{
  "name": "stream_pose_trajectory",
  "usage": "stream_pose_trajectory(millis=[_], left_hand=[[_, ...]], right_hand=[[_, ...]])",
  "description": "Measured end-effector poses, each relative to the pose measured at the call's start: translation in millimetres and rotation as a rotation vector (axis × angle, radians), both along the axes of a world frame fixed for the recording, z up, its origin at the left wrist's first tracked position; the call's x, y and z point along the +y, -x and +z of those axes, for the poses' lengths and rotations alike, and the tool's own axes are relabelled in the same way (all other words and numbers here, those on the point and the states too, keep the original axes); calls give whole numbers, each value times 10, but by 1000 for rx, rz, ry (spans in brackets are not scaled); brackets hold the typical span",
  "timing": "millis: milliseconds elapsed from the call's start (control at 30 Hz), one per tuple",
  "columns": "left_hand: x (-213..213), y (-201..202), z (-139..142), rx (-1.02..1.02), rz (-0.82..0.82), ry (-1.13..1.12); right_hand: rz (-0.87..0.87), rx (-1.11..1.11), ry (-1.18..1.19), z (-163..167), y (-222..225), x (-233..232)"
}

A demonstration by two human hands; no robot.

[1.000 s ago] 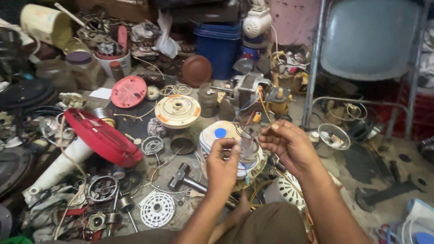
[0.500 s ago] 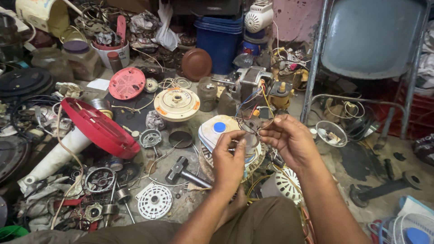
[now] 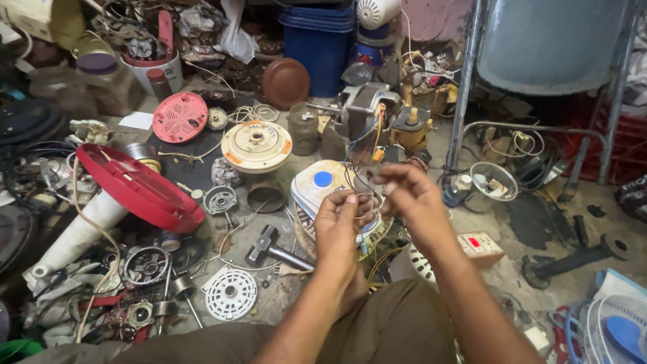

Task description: The person sits on the floor of a cluttered repair workshop and repairs an electric fan motor. They disassemble the motor housing, handle and reconnect colored wires and a capacitor, and use a multimeter to test the motor while working with parts spread on the floor.

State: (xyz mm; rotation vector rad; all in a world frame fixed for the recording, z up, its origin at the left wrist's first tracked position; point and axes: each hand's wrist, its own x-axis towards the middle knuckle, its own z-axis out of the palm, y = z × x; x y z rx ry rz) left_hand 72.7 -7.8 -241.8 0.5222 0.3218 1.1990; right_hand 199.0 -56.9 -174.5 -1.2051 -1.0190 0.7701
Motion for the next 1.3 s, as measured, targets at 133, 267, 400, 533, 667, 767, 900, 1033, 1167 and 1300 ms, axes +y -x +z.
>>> stream_pose_trajectory(millis=[133,267,400,533,667,767,900,1033,1167,1300], left_hand=[[-52,25,-153,-139,-78,74],[-99,77,-158,-153,-108,87],[-115,112,-132,-125,-108,73],[-91,196,-148,-97,-76,63],[-10,339,-164,-47,-46,89],[73,402,-149,-2,-53,117],[118,416,-118,48,-71,126],[21,455,-66,266,98,-101],[-119,654,26,685,505,-727],[-153,858,118,1022,721,-1178]], right_hand=[[71,-261,9,-155,64,-45],[4,-357,29,-138,63,-20],[29,-332,-30,59,184,-91],[-36,-568,-217,384,290,-166],[-11,-671,-262,580,365,-47],[-45,-615,-238,536,418,37],[-201,-540,36,311,458,31],[-29,-722,-121,87,462,-49],[-41,-850,-243,-101,521,-114],[-96,-617,-144,-277,585,-156]])
